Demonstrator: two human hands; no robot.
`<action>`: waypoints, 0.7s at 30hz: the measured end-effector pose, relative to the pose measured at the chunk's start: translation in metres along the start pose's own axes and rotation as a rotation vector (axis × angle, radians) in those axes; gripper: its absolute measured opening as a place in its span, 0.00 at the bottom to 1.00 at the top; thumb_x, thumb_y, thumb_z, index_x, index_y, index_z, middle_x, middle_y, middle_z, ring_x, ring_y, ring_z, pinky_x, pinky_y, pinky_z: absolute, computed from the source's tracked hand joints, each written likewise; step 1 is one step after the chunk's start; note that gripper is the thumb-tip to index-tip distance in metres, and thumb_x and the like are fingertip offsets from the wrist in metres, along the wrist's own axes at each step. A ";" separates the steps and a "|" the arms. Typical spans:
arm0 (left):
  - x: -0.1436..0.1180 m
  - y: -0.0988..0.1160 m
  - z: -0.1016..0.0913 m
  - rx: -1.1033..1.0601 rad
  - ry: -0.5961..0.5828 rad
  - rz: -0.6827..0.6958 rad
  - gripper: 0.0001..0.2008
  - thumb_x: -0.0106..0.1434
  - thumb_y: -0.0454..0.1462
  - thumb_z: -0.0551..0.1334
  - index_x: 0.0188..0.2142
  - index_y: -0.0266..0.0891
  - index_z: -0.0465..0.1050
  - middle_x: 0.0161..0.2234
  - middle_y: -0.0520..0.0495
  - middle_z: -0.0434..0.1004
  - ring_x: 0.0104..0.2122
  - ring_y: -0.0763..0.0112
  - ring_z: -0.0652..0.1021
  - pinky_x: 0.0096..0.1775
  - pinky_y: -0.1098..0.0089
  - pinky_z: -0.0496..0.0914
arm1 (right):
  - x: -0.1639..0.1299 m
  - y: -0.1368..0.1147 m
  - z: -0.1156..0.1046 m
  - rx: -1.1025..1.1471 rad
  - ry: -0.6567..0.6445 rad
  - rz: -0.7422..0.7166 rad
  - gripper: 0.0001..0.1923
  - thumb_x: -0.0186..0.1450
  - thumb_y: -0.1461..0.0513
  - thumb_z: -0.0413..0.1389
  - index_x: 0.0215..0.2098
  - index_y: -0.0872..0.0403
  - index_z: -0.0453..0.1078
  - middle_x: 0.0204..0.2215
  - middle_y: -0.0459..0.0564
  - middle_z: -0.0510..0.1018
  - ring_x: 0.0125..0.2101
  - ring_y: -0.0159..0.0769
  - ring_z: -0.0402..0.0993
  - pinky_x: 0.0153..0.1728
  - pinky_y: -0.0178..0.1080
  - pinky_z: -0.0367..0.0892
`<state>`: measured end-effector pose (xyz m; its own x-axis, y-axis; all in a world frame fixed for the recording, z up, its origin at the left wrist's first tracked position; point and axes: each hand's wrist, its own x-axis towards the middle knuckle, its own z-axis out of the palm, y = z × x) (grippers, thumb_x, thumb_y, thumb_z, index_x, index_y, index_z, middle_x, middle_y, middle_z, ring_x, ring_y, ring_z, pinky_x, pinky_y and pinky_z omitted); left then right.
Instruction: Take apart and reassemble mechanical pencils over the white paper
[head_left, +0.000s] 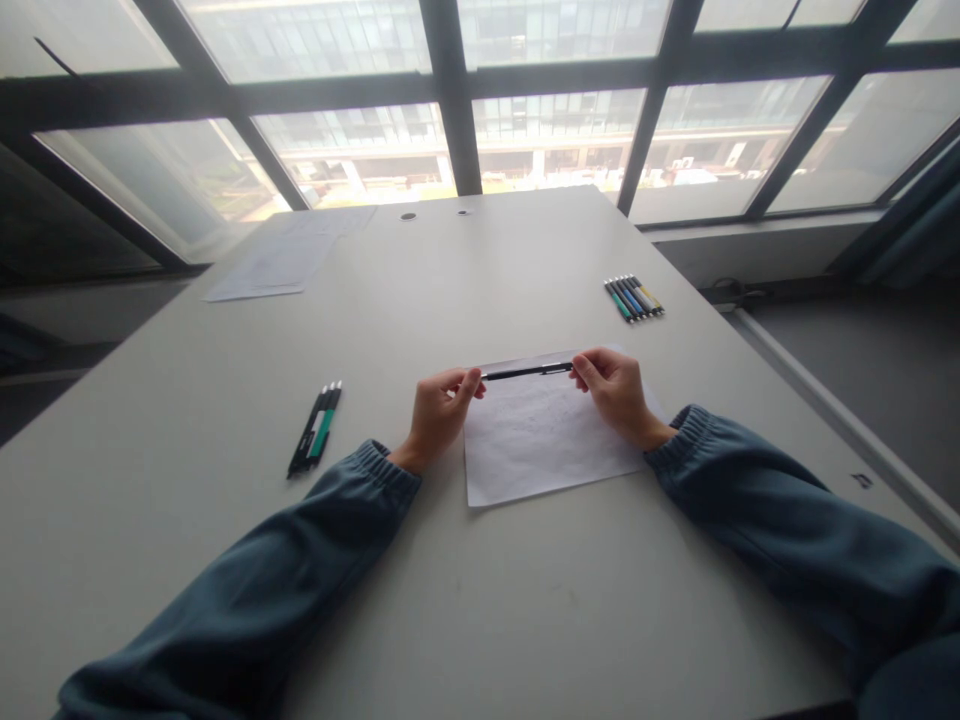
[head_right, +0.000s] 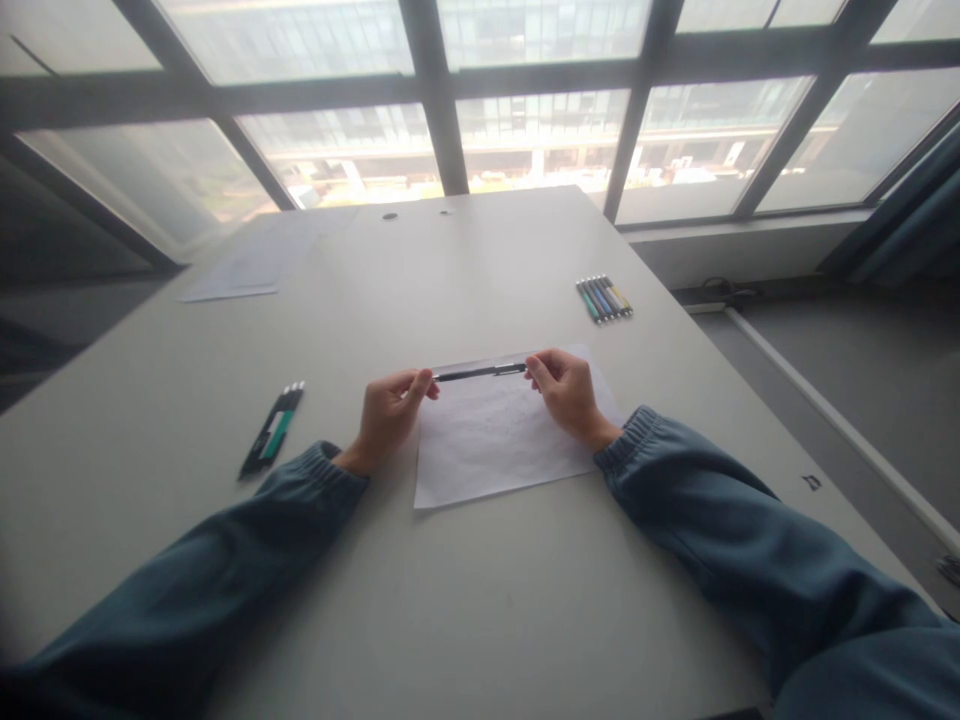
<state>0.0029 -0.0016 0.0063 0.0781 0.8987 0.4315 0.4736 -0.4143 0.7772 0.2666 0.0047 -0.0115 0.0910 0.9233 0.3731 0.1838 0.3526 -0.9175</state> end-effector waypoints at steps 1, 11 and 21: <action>0.000 0.000 0.000 -0.004 0.001 0.000 0.23 0.70 0.48 0.59 0.24 0.38 0.78 0.25 0.47 0.81 0.28 0.69 0.80 0.33 0.70 0.70 | 0.000 -0.001 0.000 -0.001 -0.001 -0.001 0.19 0.66 0.48 0.61 0.29 0.55 0.75 0.22 0.47 0.78 0.21 0.31 0.70 0.24 0.35 0.66; 0.000 0.002 0.000 -0.009 -0.005 -0.008 0.24 0.70 0.49 0.59 0.23 0.39 0.77 0.24 0.47 0.81 0.27 0.68 0.80 0.33 0.70 0.71 | 0.000 -0.001 0.000 -0.007 -0.003 0.000 0.19 0.66 0.48 0.61 0.28 0.54 0.75 0.21 0.47 0.77 0.21 0.31 0.70 0.24 0.35 0.66; 0.000 0.002 0.000 -0.020 -0.010 -0.025 0.24 0.70 0.49 0.59 0.22 0.38 0.77 0.23 0.47 0.80 0.26 0.69 0.79 0.33 0.70 0.71 | 0.000 -0.001 -0.001 -0.012 -0.006 0.000 0.19 0.67 0.48 0.60 0.28 0.54 0.75 0.22 0.47 0.77 0.21 0.31 0.70 0.24 0.35 0.65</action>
<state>0.0039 -0.0026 0.0074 0.0751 0.9100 0.4078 0.4581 -0.3947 0.7965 0.2670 0.0039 -0.0109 0.0852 0.9241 0.3726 0.1952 0.3512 -0.9157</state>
